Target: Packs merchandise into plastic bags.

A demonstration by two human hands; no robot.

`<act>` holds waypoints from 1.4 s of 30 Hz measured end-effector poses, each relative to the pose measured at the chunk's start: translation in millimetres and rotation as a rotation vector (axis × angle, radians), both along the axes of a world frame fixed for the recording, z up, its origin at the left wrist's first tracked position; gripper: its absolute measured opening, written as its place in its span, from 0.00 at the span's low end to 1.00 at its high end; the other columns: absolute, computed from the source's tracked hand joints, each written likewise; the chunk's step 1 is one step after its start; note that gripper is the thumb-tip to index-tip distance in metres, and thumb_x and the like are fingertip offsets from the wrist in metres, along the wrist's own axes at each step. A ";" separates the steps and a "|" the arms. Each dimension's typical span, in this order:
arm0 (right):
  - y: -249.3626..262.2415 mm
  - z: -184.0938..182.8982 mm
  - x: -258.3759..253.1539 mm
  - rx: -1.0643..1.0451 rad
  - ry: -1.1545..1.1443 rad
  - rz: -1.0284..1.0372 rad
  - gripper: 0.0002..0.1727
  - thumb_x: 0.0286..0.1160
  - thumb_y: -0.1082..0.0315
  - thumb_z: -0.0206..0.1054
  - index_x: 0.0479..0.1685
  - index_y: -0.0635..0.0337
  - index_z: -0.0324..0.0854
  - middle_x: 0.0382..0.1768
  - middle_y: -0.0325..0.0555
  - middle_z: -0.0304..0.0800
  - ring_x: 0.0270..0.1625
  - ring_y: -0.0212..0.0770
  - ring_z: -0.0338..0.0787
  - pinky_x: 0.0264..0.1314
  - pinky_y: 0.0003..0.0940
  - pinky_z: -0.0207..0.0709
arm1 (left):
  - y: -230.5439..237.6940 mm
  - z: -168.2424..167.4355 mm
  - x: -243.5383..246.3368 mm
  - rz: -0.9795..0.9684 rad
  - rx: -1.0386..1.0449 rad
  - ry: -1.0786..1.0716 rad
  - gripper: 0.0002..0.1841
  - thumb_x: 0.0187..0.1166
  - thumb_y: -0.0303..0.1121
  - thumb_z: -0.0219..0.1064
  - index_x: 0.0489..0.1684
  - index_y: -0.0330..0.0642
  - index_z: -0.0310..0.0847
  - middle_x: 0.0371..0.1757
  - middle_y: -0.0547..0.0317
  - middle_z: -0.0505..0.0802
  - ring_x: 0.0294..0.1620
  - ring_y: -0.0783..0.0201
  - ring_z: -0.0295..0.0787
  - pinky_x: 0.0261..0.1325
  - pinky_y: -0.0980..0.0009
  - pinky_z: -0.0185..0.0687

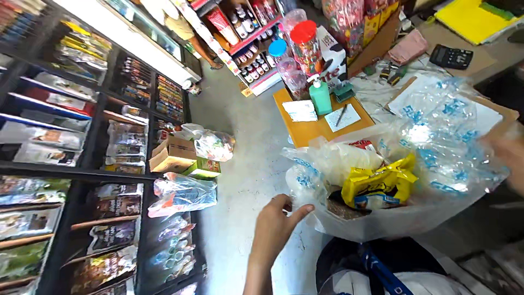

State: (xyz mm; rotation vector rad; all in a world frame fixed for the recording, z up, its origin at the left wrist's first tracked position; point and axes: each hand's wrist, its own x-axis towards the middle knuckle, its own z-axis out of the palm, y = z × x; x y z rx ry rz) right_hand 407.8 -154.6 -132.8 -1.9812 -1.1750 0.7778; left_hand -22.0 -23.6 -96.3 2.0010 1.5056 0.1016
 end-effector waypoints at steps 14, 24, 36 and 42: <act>38.1 -12.7 -8.2 0.083 0.702 0.042 0.14 0.88 0.75 0.41 0.63 0.67 0.66 0.45 0.29 0.84 0.48 0.16 0.86 0.57 0.18 0.80 | -62.2 -61.1 53.0 0.390 0.333 -0.588 0.15 0.77 0.38 0.70 0.27 0.34 0.89 0.34 0.56 0.88 0.41 0.69 0.85 0.50 0.72 0.82; 14.5 35.1 -77.4 0.184 0.482 -0.076 0.09 0.75 0.78 0.55 0.45 0.52 0.73 0.27 0.18 0.82 0.32 0.14 0.85 0.39 0.17 0.83 | -79.3 -50.9 2.1 0.199 0.236 -1.036 0.18 0.89 0.43 0.56 0.31 0.49 0.87 0.42 0.74 0.89 0.46 0.85 0.82 0.52 0.83 0.79; -3.8 83.8 -217.5 0.221 0.431 0.192 0.08 0.70 0.73 0.66 0.40 0.46 0.82 0.26 0.17 0.88 0.29 0.17 0.86 0.36 0.17 0.83 | -105.0 -51.2 -120.1 0.122 -0.112 -1.441 0.06 0.72 0.39 0.78 0.43 0.59 0.96 0.39 0.72 0.97 0.38 0.81 0.92 0.44 0.81 0.88; -0.4 92.1 -307.8 0.163 0.387 0.371 0.03 0.72 0.63 0.69 0.39 0.41 0.84 0.29 0.15 0.89 0.32 0.14 0.87 0.36 0.14 0.83 | -149.1 -56.3 -202.7 0.251 0.043 -1.474 0.03 0.73 0.35 0.77 0.31 0.58 0.92 0.33 0.76 0.94 0.32 0.84 0.89 0.37 0.84 0.85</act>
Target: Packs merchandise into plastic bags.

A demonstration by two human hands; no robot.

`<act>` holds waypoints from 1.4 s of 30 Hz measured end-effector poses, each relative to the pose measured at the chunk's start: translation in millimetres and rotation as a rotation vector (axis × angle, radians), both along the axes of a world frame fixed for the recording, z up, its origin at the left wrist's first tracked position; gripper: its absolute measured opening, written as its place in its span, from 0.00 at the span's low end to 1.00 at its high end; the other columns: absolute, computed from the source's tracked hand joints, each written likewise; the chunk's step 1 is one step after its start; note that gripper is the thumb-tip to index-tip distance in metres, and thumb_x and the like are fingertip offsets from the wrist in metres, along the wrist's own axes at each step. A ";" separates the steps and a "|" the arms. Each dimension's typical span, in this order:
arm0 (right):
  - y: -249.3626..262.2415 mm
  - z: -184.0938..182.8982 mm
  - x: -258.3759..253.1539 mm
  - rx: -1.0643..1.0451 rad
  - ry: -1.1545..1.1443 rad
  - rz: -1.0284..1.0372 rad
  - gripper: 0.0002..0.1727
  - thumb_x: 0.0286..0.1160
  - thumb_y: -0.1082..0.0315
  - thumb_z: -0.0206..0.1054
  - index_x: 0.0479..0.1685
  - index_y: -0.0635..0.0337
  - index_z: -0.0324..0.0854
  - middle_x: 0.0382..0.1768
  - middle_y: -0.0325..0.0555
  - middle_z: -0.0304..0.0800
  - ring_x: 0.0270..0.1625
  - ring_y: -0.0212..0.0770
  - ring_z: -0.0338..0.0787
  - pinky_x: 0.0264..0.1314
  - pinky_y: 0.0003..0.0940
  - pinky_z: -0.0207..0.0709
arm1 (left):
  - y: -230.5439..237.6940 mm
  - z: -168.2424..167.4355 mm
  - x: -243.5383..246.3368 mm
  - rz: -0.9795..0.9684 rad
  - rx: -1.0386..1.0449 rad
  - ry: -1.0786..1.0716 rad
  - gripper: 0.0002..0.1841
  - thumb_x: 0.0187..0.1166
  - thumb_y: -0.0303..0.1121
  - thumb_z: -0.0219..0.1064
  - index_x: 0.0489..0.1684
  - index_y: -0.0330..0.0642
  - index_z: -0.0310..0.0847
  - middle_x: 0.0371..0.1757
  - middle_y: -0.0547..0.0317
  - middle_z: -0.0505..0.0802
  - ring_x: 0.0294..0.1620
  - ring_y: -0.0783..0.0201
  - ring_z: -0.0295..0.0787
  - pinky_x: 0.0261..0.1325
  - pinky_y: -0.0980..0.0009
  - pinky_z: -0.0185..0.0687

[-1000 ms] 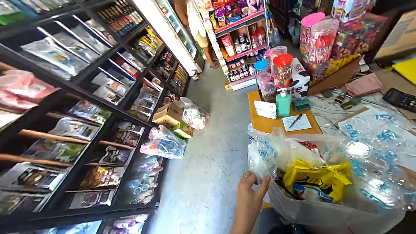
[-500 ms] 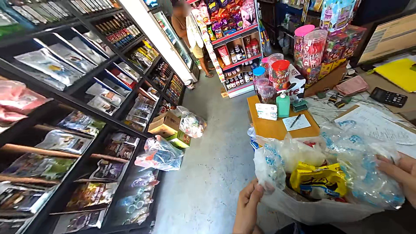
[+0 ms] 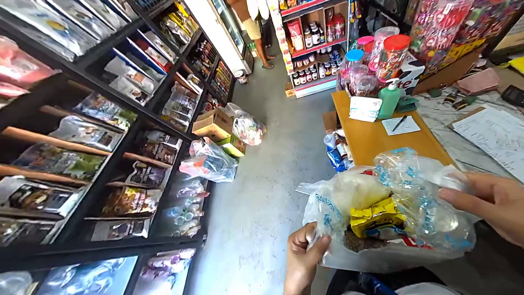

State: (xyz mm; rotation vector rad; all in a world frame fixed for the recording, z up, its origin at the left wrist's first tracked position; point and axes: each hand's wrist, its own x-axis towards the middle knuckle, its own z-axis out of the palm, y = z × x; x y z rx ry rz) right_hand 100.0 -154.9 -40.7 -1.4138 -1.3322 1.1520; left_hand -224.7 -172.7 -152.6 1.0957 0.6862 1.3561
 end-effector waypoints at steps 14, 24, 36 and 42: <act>41.4 -68.5 -159.3 -0.321 0.019 0.269 0.11 0.80 0.60 0.66 0.38 0.59 0.82 0.28 0.30 0.82 0.31 0.21 0.81 0.38 0.22 0.77 | -37.7 -0.4 -132.0 0.454 -0.300 0.203 0.07 0.71 0.27 0.74 0.33 0.55 0.95 0.29 0.71 0.95 0.29 0.79 0.90 0.38 0.81 0.88; 100.5 -186.4 -208.3 -0.632 -0.014 0.389 0.21 0.82 0.57 0.68 0.45 0.73 0.82 0.31 0.53 0.80 0.35 0.45 0.80 0.44 0.46 0.76 | 62.0 -81.5 -153.3 0.521 -0.622 0.600 0.23 0.67 0.17 0.69 0.04 0.49 0.67 0.07 0.75 0.71 0.09 0.82 0.65 0.17 0.84 0.63; 129.0 -353.4 -237.7 -0.961 0.087 0.095 0.24 0.86 0.56 0.64 0.48 0.78 0.80 0.39 0.65 0.83 0.44 0.57 0.83 0.56 0.56 0.75 | 214.1 -244.1 -164.6 -0.153 -0.645 1.088 0.22 0.74 0.26 0.70 0.08 0.44 0.65 0.11 0.72 0.66 0.14 0.77 0.60 0.23 0.75 0.61; 143.5 -443.4 -254.1 -0.985 0.212 -0.448 0.24 0.88 0.59 0.62 0.54 0.81 0.80 0.49 0.72 0.85 0.53 0.60 0.85 0.64 0.57 0.75 | 312.3 -340.8 -137.5 -0.499 -0.540 1.219 0.19 0.78 0.28 0.70 0.13 0.38 0.69 0.14 0.68 0.69 0.17 0.73 0.64 0.27 0.70 0.66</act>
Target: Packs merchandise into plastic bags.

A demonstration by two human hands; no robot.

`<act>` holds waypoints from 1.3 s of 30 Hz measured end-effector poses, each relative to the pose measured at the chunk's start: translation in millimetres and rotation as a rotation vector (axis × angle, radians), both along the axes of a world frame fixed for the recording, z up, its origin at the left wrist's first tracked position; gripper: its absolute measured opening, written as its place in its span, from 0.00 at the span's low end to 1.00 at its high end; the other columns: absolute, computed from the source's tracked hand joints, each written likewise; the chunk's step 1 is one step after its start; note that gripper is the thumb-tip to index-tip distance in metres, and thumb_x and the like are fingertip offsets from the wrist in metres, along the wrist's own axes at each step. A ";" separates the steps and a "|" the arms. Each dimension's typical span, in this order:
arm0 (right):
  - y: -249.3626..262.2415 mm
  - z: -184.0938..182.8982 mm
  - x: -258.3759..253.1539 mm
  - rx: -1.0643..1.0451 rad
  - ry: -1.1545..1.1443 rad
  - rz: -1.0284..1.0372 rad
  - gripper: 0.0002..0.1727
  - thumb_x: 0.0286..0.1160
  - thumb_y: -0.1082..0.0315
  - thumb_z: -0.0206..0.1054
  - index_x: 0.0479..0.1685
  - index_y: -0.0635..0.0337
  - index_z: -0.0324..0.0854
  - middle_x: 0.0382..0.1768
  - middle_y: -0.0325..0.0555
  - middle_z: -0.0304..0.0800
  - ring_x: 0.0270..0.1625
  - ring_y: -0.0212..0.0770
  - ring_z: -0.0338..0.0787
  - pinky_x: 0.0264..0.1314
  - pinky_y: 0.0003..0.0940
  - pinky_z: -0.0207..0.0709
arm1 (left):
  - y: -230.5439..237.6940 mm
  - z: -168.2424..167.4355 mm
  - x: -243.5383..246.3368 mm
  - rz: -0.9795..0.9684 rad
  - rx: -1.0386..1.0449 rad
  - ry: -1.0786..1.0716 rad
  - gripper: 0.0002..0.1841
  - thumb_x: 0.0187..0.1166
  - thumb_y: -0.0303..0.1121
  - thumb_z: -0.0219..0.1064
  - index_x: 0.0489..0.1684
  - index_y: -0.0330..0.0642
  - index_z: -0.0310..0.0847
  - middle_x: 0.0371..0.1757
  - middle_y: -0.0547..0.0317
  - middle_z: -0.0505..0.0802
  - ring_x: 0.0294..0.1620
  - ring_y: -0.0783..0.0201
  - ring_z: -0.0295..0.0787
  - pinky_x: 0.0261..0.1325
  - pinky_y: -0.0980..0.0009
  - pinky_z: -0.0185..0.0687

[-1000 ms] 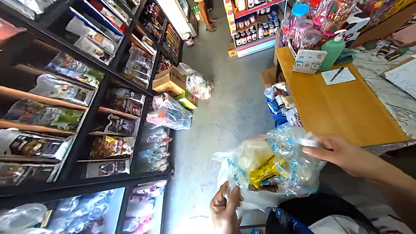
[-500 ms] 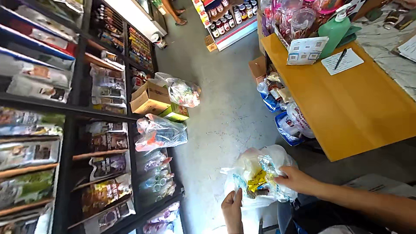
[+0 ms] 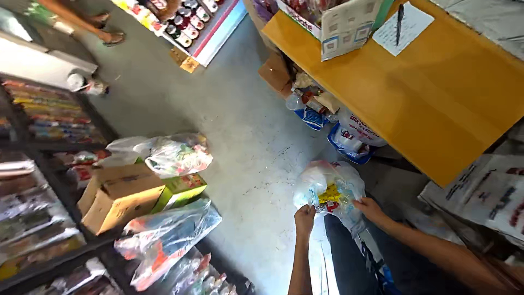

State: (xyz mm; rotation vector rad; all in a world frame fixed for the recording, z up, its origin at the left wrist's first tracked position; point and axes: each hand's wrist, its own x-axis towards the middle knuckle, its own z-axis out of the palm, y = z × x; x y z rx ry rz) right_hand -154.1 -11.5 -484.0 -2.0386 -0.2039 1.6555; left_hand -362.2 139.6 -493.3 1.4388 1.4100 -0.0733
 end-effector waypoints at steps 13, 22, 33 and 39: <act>-22.4 -194.3 -46.3 -0.107 -0.074 -0.607 0.22 0.91 0.60 0.58 0.45 0.78 0.80 0.31 0.51 0.78 0.35 0.38 0.77 0.48 0.37 0.75 | 69.1 -199.6 64.0 -0.660 -0.106 0.004 0.16 0.83 0.33 0.63 0.31 0.24 0.82 0.31 0.41 0.86 0.36 0.49 0.83 0.49 0.49 0.78; -71.5 -255.4 -30.8 -0.148 0.041 -0.519 0.21 0.93 0.62 0.54 0.58 0.78 0.80 0.45 0.58 0.89 0.48 0.41 0.89 0.61 0.38 0.81 | 62.2 -234.4 108.0 -0.937 -0.197 0.251 0.22 0.86 0.43 0.61 0.60 0.29 0.83 0.57 0.34 0.90 0.62 0.39 0.88 0.66 0.38 0.79; -34.9 -254.7 -8.6 -0.363 0.109 -0.537 0.31 0.91 0.57 0.58 0.80 0.76 0.65 0.70 0.72 0.78 0.69 0.58 0.83 0.74 0.49 0.74 | 55.1 -254.9 116.9 -0.705 -0.138 0.294 0.24 0.88 0.44 0.59 0.68 0.30 0.82 0.66 0.31 0.87 0.73 0.35 0.81 0.76 0.37 0.71; -47.2 -230.3 -17.1 -0.279 0.054 -0.430 0.28 0.93 0.56 0.55 0.74 0.76 0.72 0.66 0.70 0.83 0.68 0.58 0.84 0.77 0.51 0.72 | 36.9 -211.3 137.0 -0.841 -0.228 0.313 0.29 0.86 0.51 0.61 0.64 0.28 0.85 0.65 0.29 0.88 0.73 0.34 0.81 0.77 0.37 0.69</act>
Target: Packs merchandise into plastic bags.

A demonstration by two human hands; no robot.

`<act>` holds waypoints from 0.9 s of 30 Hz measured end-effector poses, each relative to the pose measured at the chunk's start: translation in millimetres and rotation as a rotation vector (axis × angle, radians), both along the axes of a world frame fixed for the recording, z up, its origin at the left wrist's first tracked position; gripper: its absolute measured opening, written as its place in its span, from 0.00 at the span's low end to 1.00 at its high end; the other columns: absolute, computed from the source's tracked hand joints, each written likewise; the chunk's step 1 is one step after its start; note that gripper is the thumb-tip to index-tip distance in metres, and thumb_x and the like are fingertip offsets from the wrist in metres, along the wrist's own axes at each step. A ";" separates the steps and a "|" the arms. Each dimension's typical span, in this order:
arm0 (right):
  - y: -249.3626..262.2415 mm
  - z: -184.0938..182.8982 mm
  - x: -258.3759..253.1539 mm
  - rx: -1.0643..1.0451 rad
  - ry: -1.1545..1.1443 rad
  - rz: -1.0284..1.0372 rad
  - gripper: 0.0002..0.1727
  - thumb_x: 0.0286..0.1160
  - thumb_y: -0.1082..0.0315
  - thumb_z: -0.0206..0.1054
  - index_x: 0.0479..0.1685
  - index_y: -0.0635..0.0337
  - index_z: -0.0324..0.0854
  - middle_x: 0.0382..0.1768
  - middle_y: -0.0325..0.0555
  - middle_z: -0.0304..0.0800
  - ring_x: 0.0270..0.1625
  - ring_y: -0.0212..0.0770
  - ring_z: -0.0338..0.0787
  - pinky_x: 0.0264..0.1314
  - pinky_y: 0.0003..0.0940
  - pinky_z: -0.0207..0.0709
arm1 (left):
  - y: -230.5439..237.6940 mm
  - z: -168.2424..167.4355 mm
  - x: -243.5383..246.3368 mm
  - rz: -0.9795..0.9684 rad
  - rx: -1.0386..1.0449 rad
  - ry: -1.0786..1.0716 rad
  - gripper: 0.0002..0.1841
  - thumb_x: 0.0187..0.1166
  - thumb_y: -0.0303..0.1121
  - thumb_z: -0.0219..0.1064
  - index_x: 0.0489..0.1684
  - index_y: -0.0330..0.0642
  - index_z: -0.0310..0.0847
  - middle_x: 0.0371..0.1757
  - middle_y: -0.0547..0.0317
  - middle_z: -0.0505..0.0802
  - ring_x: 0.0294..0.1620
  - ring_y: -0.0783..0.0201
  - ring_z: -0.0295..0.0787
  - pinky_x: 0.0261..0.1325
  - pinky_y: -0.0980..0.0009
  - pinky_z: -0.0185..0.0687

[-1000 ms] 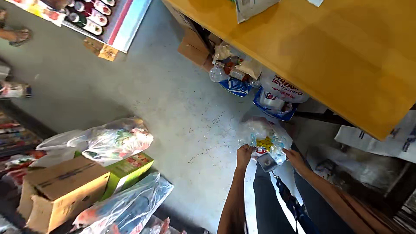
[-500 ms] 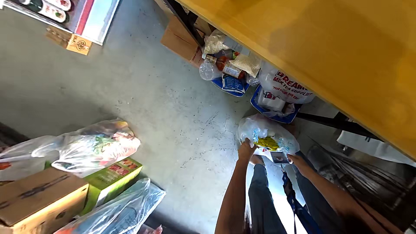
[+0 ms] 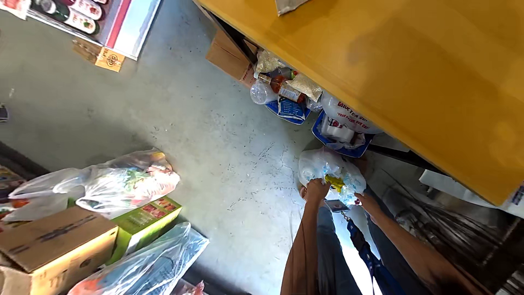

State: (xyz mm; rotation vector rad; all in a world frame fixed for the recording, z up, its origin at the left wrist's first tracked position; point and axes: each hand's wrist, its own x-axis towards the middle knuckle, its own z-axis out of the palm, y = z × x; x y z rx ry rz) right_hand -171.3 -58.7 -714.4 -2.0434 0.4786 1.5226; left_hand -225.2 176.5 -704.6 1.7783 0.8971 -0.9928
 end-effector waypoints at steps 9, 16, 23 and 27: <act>-4.6 18.3 -2.1 -0.032 0.048 0.114 0.24 0.92 0.65 0.55 0.76 0.77 0.71 0.75 0.72 0.76 0.81 0.61 0.75 0.84 0.53 0.65 | -30.5 4.2 23.7 -0.210 0.048 0.010 0.27 0.87 0.47 0.58 0.70 0.30 0.80 0.75 0.34 0.82 0.82 0.37 0.71 0.84 0.41 0.60; -27.4 19.9 21.6 -0.032 -0.033 0.159 0.28 0.88 0.66 0.60 0.80 0.75 0.66 0.76 0.72 0.75 0.80 0.63 0.76 0.84 0.54 0.66 | -40.7 17.8 -16.5 0.104 0.278 -0.094 0.25 0.83 0.40 0.64 0.78 0.41 0.78 0.81 0.38 0.78 0.85 0.38 0.68 0.84 0.43 0.64; 13.3 105.7 61.9 0.076 -0.309 0.599 0.26 0.92 0.66 0.51 0.71 0.88 0.69 0.64 0.82 0.81 0.70 0.68 0.83 0.76 0.47 0.72 | -112.4 86.4 -136.0 0.229 -0.051 0.244 0.35 0.84 0.45 0.65 0.88 0.36 0.63 0.88 0.26 0.63 0.82 0.23 0.65 0.75 0.29 0.68; 82.7 122.9 105.8 -0.137 -0.064 0.582 0.25 0.91 0.71 0.50 0.80 0.79 0.64 0.80 0.74 0.71 0.85 0.63 0.71 0.88 0.52 0.59 | -178.0 73.5 -173.9 0.160 -0.010 0.405 0.45 0.75 0.50 0.73 0.95 0.57 0.53 0.95 0.37 0.48 0.79 0.26 0.71 0.64 0.35 0.79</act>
